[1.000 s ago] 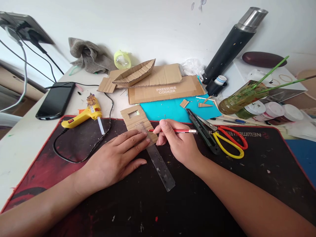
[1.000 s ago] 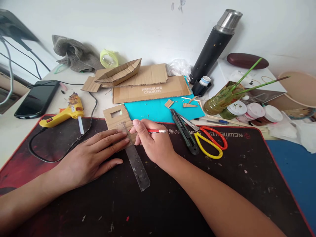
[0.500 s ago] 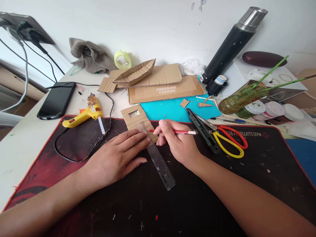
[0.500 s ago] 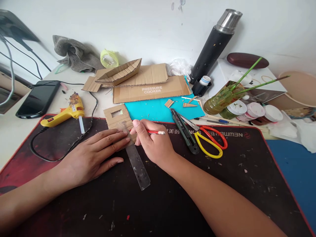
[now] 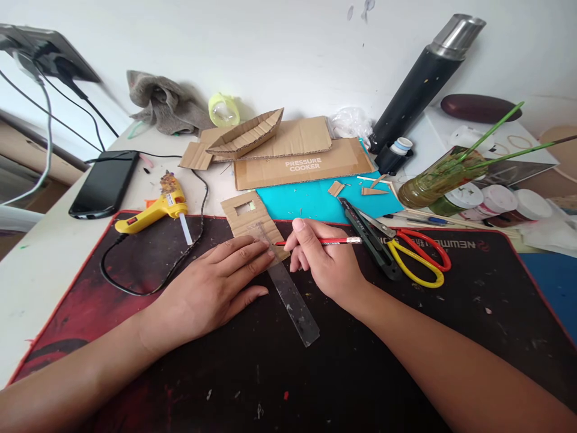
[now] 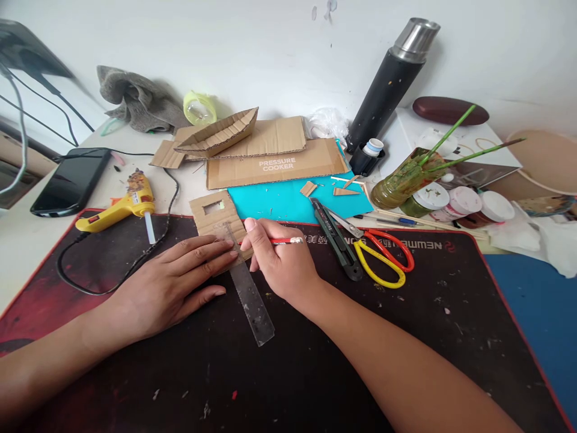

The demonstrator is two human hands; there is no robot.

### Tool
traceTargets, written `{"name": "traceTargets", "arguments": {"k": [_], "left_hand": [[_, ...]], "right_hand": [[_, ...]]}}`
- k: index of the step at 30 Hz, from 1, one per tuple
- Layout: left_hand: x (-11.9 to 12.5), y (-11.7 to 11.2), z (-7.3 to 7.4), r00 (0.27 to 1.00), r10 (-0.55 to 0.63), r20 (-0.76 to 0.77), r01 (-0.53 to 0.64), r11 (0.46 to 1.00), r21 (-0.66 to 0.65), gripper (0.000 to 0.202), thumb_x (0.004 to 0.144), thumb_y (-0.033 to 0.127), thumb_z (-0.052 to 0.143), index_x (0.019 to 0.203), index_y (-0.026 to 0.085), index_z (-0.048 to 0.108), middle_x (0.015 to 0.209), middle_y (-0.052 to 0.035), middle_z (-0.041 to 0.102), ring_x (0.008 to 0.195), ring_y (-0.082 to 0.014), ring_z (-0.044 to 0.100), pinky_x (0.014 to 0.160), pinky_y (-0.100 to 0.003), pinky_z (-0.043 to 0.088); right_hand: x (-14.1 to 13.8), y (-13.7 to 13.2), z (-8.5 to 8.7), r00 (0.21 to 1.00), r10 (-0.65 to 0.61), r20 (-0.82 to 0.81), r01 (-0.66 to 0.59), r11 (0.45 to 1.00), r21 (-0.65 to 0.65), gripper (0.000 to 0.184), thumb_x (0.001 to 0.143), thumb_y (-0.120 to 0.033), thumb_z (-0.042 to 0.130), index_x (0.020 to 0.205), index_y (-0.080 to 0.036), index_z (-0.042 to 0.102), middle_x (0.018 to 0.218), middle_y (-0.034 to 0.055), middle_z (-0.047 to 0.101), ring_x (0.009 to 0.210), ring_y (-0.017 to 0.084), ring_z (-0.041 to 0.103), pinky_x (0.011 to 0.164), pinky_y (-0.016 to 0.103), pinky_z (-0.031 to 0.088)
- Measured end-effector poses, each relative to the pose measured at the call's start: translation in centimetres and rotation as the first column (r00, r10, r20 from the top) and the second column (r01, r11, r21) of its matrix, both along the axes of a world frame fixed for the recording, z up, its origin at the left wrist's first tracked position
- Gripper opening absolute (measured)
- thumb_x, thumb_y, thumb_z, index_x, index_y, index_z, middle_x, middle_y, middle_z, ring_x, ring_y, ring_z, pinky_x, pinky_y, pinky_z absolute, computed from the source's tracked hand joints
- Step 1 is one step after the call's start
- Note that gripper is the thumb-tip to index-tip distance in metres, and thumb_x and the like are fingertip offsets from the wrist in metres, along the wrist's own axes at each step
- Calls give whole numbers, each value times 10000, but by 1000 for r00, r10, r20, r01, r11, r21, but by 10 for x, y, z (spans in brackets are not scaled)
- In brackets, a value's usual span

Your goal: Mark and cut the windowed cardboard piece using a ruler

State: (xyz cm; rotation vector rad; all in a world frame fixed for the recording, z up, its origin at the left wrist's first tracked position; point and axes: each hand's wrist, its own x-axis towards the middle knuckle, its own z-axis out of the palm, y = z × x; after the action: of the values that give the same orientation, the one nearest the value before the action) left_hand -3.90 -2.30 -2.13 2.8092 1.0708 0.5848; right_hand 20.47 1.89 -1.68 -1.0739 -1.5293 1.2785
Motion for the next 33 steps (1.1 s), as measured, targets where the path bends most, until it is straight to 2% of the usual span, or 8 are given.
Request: {"name": "traceTargets", "arguments": {"k": [5, 16, 19, 21, 24, 26, 29, 33], "left_hand": [[0, 0, 2, 999, -16, -32, 17, 999, 28, 497, 1117, 349, 624, 1556, 117, 617, 1524, -170, 701, 1430, -374, 639, 1185, -548, 598], [-1, -1, 1, 1000, -3, -2, 3, 999, 31, 463, 1126, 327, 602, 1556, 154, 616, 1515, -147, 709, 1427, -344, 633, 1192, -496, 560], [-1, -2, 5, 999, 15, 52, -18, 998, 58, 367, 1112, 313, 630, 1455, 194, 687, 1373, -120, 777, 1280, -306, 707, 1097, -454, 571], [-1, -3, 9, 996, 38, 77, -44, 995, 87, 298, 1102, 296, 642, 1373, 204, 724, 1190, -95, 812, 1110, -271, 744, 990, -418, 571], [-4, -4, 14, 995, 53, 87, -66, 987, 144, 191, 1108, 280, 615, 1210, 225, 768, 929, -41, 776, 875, -221, 711, 825, -374, 531], [-8, -3, 16, 994, 57, 97, -72, 984, 163, 196, 1115, 279, 594, 1039, 239, 769, 858, -25, 747, 816, -209, 675, 770, -371, 499], [-14, 0, 16, 977, 159, 140, -179, 973, 144, 258, 1122, 298, 580, 926, 239, 738, 869, -29, 748, 822, -212, 657, 771, -379, 494], [-18, 6, 15, 937, 324, 135, -338, 936, 102, 269, 1137, 335, 546, 996, 232, 750, 940, -51, 768, 882, -230, 667, 822, -394, 509]], "right_hand": [[1, -1, 0, 1000, -2, -2, 2, 1000, -6, 584, 1120, -686, 516, 772, -238, 656, 568, -36, 605, 473, 136, 621, 516, 291, 460], [1, -2, 1, 999, -27, -29, 27, 1000, 2, 596, 1104, -709, 534, 763, -237, 662, 554, -44, 574, 468, 137, 617, 524, 299, 464], [2, 0, 2, 999, -35, -25, 36, 999, 20, 588, 1104, -709, 533, 778, -238, 669, 555, -43, 573, 489, 151, 633, 558, 312, 496], [4, 3, 2, 998, -59, -19, 60, 997, 49, 570, 1108, -700, 531, 819, -236, 693, 573, -35, 594, 535, 164, 658, 600, 320, 528], [9, 10, 1, 996, -89, 4, 89, 991, 101, 527, 1112, -676, 539, 895, -235, 730, 656, -9, 662, 618, 174, 673, 634, 315, 550], [12, 14, 0, 996, -79, 49, 73, 990, 119, 506, 1103, -676, 554, 922, -241, 741, 717, 6, 689, 673, 183, 687, 629, 307, 554], [16, 18, -3, 990, -64, 126, 43, 985, 165, 435, 1096, -628, 597, 968, -245, 761, 811, 26, 738, 755, 199, 721, 670, 307, 574], [20, 21, -5, 974, -80, 214, 21, 963, 267, 295, 1095, -499, 634, 1072, -250, 790, 977, 60, 819, 896, 234, 777, 843, 358, 605]]}}
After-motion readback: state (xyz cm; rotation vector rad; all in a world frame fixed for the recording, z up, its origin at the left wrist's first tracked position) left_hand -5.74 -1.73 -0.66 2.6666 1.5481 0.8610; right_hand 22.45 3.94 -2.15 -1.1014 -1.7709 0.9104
